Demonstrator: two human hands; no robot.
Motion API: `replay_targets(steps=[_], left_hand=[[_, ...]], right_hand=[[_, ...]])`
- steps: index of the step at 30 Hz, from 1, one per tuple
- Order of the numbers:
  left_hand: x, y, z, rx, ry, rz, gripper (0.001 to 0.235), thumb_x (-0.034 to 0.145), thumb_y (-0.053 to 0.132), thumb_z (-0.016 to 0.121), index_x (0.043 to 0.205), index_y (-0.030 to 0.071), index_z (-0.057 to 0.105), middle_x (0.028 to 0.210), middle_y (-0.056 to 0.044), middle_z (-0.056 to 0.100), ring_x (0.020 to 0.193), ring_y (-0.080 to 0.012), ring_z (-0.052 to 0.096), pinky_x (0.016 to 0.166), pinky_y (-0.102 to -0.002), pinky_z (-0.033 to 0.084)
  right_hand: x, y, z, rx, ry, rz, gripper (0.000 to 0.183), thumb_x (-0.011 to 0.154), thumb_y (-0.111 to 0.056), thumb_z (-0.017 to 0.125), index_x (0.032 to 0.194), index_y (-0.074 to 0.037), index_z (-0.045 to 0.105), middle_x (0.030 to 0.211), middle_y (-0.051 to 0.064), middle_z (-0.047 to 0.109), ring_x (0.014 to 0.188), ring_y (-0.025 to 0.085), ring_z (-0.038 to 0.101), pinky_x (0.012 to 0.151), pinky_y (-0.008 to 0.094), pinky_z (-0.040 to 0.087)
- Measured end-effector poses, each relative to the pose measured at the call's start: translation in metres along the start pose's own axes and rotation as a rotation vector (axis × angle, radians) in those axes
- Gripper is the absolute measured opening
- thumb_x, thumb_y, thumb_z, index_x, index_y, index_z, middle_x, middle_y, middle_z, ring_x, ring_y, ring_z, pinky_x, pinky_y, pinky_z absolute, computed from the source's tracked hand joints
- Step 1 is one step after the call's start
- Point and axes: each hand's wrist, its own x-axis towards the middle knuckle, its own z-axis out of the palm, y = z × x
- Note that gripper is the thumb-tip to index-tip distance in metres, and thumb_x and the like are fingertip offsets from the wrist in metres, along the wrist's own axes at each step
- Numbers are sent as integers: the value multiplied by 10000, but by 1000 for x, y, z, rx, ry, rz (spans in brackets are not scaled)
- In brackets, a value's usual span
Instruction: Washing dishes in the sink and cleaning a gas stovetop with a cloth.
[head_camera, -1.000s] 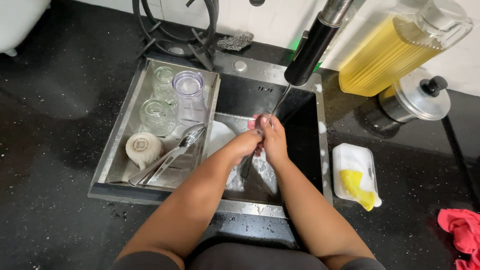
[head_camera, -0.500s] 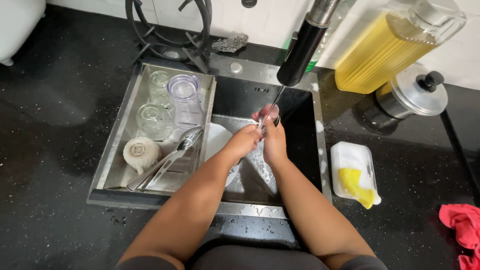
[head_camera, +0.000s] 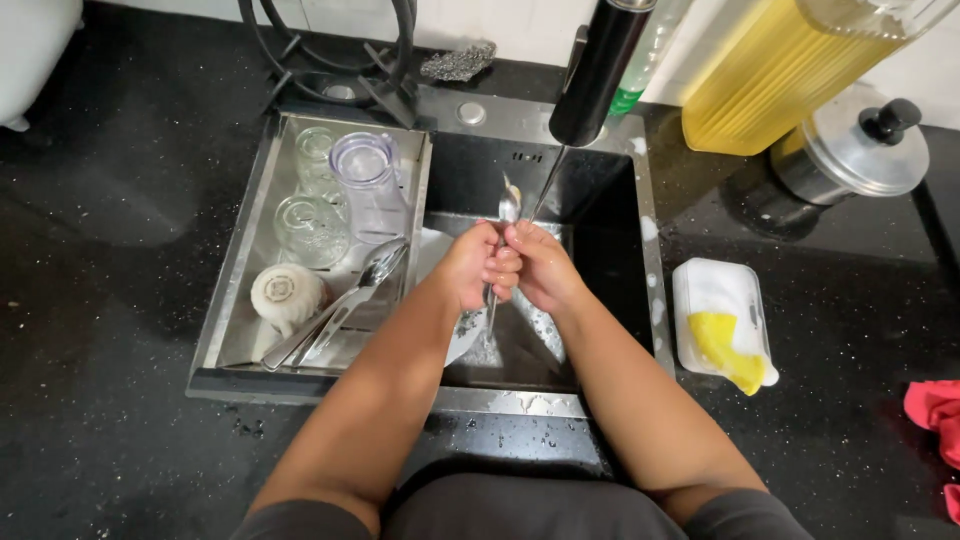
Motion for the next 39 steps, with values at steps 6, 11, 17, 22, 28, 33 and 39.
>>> replay_targets(steps=[6, 11, 17, 22, 28, 33, 39], left_hand=[[0, -4, 42, 288, 553, 138, 244, 948, 328, 378, 976, 164, 556, 728, 18, 579, 620, -139, 542, 589, -377, 538], [37, -25, -24, 445, 543, 448, 253, 990, 231, 514, 1208, 108, 549, 880, -20, 624, 769, -129, 583, 706, -311, 501], [16, -10, 7, 319, 331, 549, 282, 1014, 214, 570, 1228, 33, 597, 902, -15, 658, 628, -112, 512, 585, -271, 438], [-3, 0, 28, 257, 324, 516, 356, 1046, 311, 595, 1211, 10, 687, 780, -52, 552, 518, -105, 464, 443, -279, 402], [13, 2, 8, 132, 354, 716, 373, 1044, 313, 538, 1272, 42, 656, 1201, -99, 714, 808, -86, 614, 619, -276, 491], [6, -7, 37, 433, 389, 443, 351, 1052, 278, 496, 1334, 101, 608, 1234, -98, 665, 999, -166, 644, 822, -326, 521], [20, -11, 11, 425, 454, 547, 322, 1080, 272, 483, 1193, 40, 675, 1061, -52, 738, 931, -140, 693, 826, -294, 558]], right_hand=[[6, 8, 11, -352, 249, -72, 159, 1048, -266, 596, 1039, -110, 628, 782, 23, 603, 598, 118, 525, 456, 306, 438], [18, 22, -4, -397, 166, -454, 137, 1121, -193, 547, 1199, -85, 582, 992, -7, 664, 870, 56, 603, 784, 218, 519], [10, 21, 0, -433, 195, -182, 139, 1090, -243, 523, 1083, -116, 578, 702, -12, 524, 512, 66, 420, 446, 237, 321], [4, 15, 2, -510, 122, -100, 351, 1155, -334, 477, 963, -58, 578, 718, 19, 571, 546, 89, 460, 480, 244, 354], [-1, 7, 14, -529, -28, -43, 229, 1084, -273, 460, 1114, -127, 634, 793, -9, 575, 673, 82, 528, 654, 222, 465], [12, 22, -16, -511, 246, -96, 255, 1140, -278, 466, 1097, -53, 581, 736, 4, 459, 585, 105, 380, 503, 271, 297], [15, 15, -20, -645, -73, -130, 362, 950, -71, 519, 1295, -36, 623, 1125, 4, 702, 1034, 109, 649, 913, 253, 503]])
